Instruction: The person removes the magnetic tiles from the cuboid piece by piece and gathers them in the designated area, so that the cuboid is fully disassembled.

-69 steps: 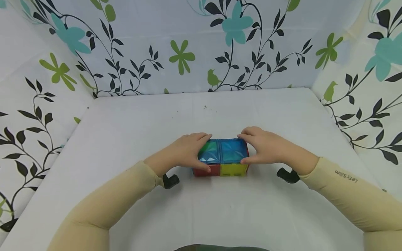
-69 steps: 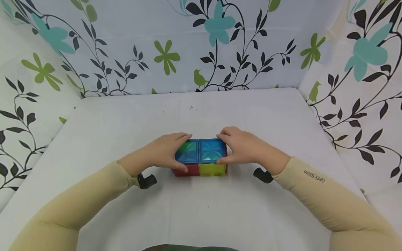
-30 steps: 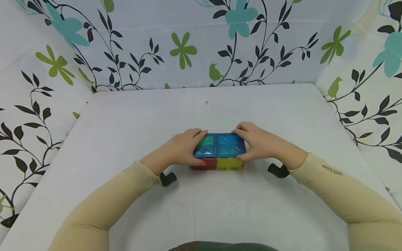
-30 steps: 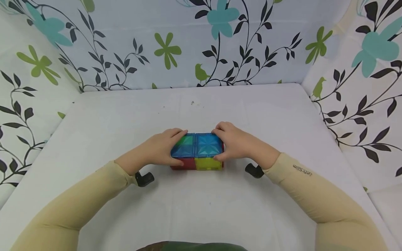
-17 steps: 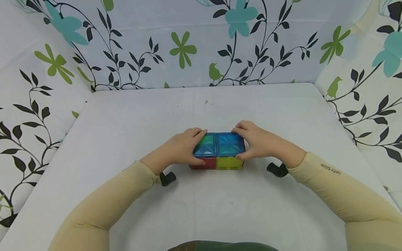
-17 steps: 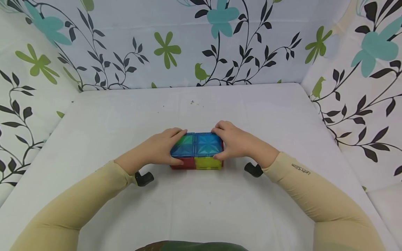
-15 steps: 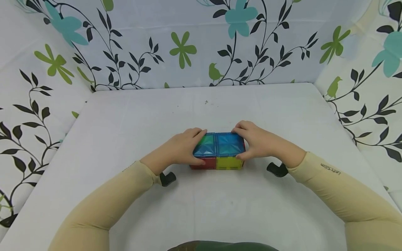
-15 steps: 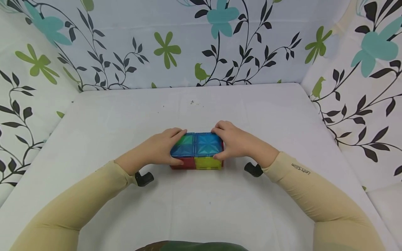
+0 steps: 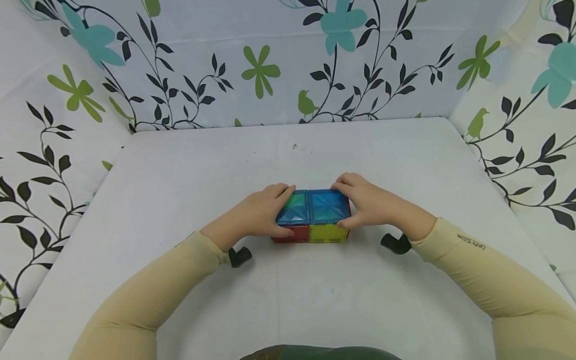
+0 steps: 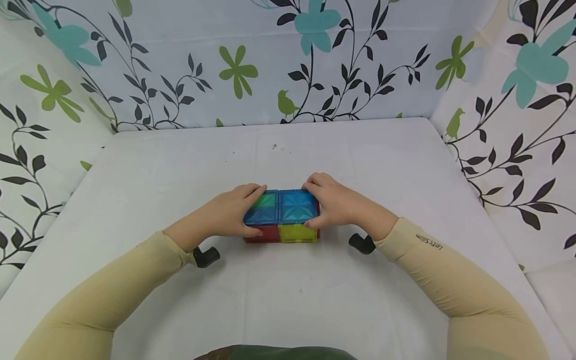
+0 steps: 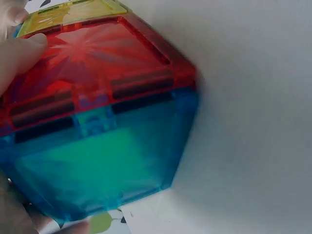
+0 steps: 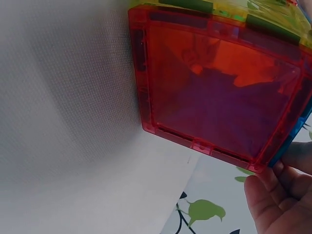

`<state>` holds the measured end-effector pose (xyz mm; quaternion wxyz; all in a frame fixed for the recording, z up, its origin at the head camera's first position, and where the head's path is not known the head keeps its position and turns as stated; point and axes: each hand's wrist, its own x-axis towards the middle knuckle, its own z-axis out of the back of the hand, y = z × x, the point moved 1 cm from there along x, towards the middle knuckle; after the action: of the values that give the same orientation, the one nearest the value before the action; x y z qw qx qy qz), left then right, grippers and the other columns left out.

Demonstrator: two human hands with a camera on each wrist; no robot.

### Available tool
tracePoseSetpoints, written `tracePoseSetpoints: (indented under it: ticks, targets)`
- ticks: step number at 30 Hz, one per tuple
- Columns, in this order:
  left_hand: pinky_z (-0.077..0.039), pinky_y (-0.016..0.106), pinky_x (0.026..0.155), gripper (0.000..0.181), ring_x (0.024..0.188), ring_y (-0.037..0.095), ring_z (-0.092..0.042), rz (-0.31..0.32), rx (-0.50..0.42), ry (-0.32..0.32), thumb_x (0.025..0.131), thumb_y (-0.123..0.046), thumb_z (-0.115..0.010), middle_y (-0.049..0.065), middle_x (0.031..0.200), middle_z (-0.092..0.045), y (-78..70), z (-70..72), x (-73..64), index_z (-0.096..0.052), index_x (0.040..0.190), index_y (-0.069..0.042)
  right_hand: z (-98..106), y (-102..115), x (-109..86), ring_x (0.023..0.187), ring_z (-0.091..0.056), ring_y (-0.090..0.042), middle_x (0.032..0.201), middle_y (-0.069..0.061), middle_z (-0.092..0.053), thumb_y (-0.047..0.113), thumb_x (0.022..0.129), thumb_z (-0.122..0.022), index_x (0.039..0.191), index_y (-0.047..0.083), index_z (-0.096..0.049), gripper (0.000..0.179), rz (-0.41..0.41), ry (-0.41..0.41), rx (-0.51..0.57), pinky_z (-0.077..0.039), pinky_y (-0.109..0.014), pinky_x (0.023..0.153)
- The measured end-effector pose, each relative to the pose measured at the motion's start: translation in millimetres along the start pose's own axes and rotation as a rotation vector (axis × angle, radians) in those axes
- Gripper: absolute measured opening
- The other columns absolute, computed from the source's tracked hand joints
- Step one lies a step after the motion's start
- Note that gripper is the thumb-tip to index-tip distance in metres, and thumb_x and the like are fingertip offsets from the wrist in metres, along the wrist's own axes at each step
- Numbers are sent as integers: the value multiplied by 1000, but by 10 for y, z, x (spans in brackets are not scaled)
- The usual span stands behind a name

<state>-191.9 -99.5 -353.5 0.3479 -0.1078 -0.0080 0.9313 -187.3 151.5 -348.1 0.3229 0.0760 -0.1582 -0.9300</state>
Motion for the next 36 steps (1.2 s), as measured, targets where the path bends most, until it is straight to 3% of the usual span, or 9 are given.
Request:
tracePoseSetpoints:
  ticks: [7,16,24,36]
  targets:
    - [-34,44,105,104,128,23,-36,39,5,-42,69,-76,-49,8,143,-34,-107,-4,62,-24,144,-8,-2,-4,-3,112,-36,-21,122,-8,-41,41,68,-71,126,3,-46,74,-17,0,7,-46,-38,92]
    - [-35,46,102,99,124,25,-38,126,-18,-95,71,-74,-47,9,138,-39,-237,-47,120,-29,140,-5,-3,7,-1,111,-36,-21,121,-9,-41,41,69,-70,126,3,-46,72,-11,-4,5,-46,-37,92]
    - [-37,46,97,94,121,24,-38,123,-18,-148,72,-72,-47,7,134,-40,-252,-109,162,-31,137,-7,-2,-17,-4,107,-38,-20,118,-9,-43,42,68,-70,124,2,-48,72,7,-22,-15,-47,-35,89]
    - [-37,46,97,92,121,24,-38,110,-29,-163,73,-71,-47,7,134,-41,-246,-123,147,-32,136,-7,-12,-22,6,107,-38,-20,116,-7,-44,40,67,-70,123,3,-50,70,-10,-19,9,-47,-35,89]
